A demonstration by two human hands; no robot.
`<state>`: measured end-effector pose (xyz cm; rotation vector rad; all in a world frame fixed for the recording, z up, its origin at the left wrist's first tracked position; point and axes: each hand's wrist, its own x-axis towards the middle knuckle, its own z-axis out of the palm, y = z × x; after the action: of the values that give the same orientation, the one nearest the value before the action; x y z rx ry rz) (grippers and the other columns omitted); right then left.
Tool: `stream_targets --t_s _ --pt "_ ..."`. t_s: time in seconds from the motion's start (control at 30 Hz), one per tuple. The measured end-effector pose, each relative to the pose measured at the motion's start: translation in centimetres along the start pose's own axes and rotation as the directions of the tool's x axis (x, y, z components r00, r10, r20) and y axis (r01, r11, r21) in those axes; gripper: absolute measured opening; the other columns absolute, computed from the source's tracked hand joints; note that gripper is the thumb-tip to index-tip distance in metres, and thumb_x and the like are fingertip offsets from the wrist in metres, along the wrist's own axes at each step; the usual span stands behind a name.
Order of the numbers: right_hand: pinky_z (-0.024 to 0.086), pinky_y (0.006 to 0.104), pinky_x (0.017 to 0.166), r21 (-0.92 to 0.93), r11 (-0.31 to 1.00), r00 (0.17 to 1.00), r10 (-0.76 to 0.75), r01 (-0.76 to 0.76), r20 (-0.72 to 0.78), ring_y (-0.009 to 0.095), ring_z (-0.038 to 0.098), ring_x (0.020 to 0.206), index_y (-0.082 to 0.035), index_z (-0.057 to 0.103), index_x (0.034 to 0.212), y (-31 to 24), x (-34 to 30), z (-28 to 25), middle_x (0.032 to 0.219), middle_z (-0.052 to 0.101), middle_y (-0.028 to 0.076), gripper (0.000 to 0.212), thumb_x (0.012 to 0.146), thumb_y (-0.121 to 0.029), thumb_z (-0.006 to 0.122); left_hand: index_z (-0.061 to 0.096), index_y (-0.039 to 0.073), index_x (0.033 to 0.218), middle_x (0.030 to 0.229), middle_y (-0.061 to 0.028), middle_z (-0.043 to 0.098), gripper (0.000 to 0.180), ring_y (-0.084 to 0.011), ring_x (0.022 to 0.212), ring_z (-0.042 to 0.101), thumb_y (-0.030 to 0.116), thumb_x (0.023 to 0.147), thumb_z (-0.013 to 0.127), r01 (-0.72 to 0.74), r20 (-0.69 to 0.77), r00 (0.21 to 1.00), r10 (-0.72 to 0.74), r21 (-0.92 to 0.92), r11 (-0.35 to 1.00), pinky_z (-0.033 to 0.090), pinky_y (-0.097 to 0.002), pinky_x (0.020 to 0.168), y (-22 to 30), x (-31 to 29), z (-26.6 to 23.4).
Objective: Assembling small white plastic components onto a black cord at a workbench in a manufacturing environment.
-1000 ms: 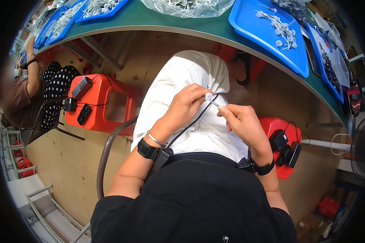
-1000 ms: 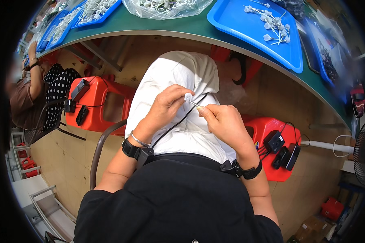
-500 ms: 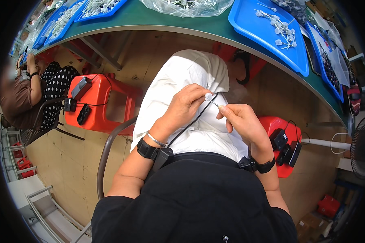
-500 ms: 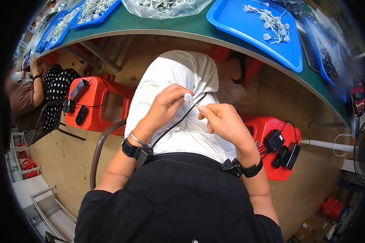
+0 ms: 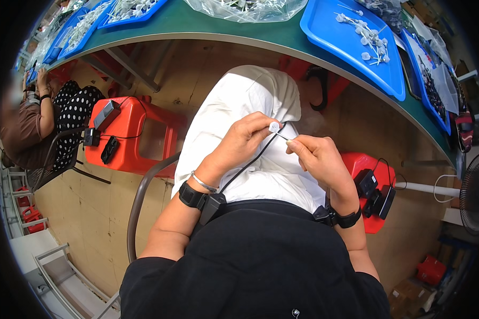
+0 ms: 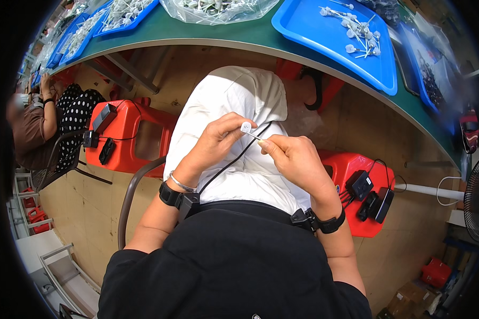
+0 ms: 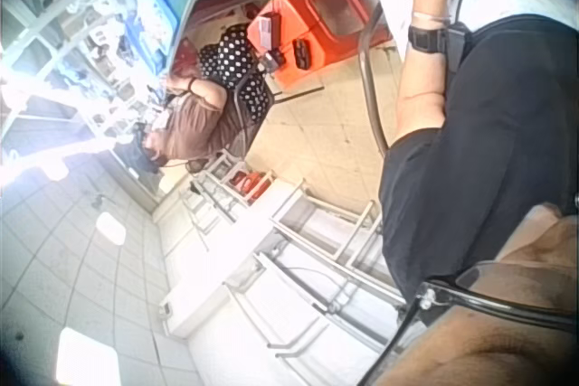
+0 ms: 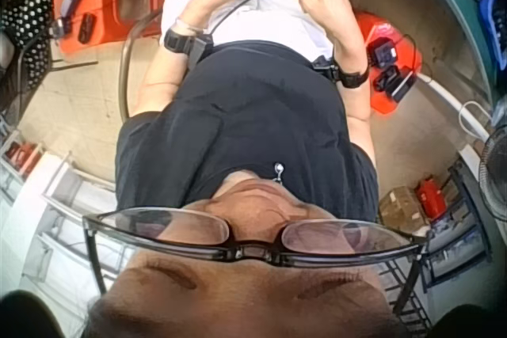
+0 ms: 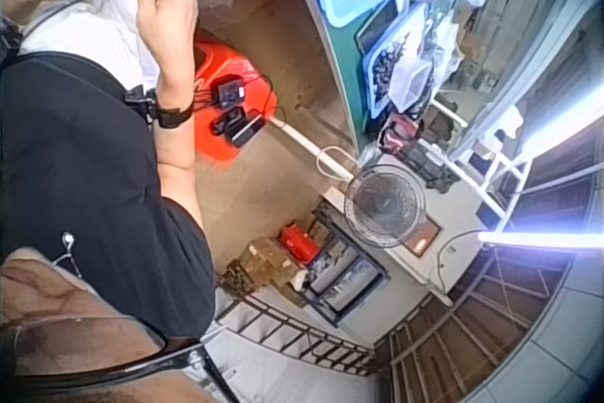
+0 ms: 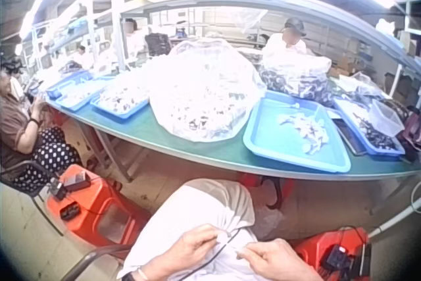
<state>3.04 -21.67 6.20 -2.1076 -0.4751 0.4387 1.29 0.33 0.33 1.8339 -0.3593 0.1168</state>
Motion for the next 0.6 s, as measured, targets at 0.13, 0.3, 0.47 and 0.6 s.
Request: stream_targets --t_s 0.13,0.3,0.47,0.6 --pt "0.039 0.0314 0.051 0.062 0.994 0.995 0.082 -0.086 0.053 0.011 0.046 0.049 0.000 0.073 0.086 0.19 -0.01 -0.16 0.053 0.051 0.008 0.031 0.100 -0.027 0.065 0.073 0.004 0.113 0.101 -0.0078 0.069 0.019 -0.0201 0.093 0.064 0.000 0.098 0.061 0.013 0.012 1.000 -0.013 -0.020 1.000 0.051 -0.0312 0.084 -0.17 -0.05 -0.01" --pt "0.037 0.0270 0.050 0.227 0.962 0.982 0.120 -0.151 0.145 0.005 0.044 0.050 0.000 0.071 0.084 0.67 0.04 -0.11 0.052 0.048 -0.002 0.037 0.103 -0.030 0.062 0.073 0.004 0.113 0.100 -0.0076 0.068 0.019 -0.0200 0.093 0.064 0.001 0.098 0.062 0.020 0.024 1.000 -0.019 -0.011 1.000 0.051 -0.0312 0.084 -0.04 -0.07 -0.10" --pt "0.036 0.0249 0.051 0.247 0.951 0.974 0.143 -0.185 0.177 0.004 0.044 0.053 0.000 0.071 0.085 0.49 0.04 -0.24 0.056 0.049 -0.003 0.035 0.104 -0.028 0.061 0.073 0.004 0.112 0.100 -0.0073 0.068 0.019 -0.0200 0.093 0.064 0.000 0.098 0.062 -0.016 0.022 1.000 0.015 0.020 1.000 0.051 -0.0310 0.084 -0.12 -0.05 -0.11" --pt "0.038 0.0264 0.051 0.244 0.954 0.973 0.131 -0.176 0.188 0.006 0.046 0.051 0.000 0.072 0.086 0.85 0.09 -0.21 0.054 0.051 -0.001 0.038 0.104 -0.032 0.060 0.073 0.004 0.112 0.099 -0.0072 0.068 0.019 -0.0201 0.093 0.064 0.000 0.097 0.062 -0.010 0.021 1.000 0.010 0.021 1.000 0.051 -0.0311 0.083 -0.43 -0.10 -0.03"
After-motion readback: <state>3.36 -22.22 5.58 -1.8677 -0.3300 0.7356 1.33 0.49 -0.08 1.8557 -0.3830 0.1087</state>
